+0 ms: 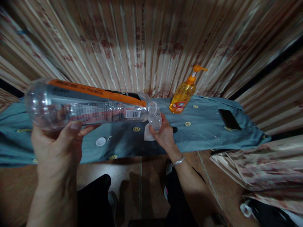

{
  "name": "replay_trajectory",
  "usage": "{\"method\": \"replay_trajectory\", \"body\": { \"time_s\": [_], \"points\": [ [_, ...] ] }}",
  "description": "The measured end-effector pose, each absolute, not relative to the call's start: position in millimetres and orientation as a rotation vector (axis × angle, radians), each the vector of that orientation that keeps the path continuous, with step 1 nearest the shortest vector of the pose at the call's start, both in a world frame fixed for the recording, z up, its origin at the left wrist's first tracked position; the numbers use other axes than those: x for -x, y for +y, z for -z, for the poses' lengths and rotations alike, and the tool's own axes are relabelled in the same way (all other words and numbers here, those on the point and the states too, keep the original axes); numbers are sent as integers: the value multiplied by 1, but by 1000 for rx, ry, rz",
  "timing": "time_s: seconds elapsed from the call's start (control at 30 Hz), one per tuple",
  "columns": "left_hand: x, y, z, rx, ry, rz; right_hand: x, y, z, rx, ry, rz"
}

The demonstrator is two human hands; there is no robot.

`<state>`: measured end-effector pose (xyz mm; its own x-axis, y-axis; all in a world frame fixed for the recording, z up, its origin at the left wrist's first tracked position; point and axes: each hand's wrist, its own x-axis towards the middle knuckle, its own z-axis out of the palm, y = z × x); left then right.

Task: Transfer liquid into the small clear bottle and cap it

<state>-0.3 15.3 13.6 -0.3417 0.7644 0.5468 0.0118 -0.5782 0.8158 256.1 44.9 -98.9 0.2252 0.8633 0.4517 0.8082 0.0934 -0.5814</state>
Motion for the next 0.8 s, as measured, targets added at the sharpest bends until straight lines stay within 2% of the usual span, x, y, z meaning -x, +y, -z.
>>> {"method": "replay_trajectory", "body": {
  "time_s": [0.23,0.8],
  "points": [
    [-3,13,-20,-1249,1050,-1966,-256,44,96,1715,-1582,-108],
    [0,16,-15,-1341,1026,-1982,-257,45,100,1693,-1587,-74]
  ]
}}
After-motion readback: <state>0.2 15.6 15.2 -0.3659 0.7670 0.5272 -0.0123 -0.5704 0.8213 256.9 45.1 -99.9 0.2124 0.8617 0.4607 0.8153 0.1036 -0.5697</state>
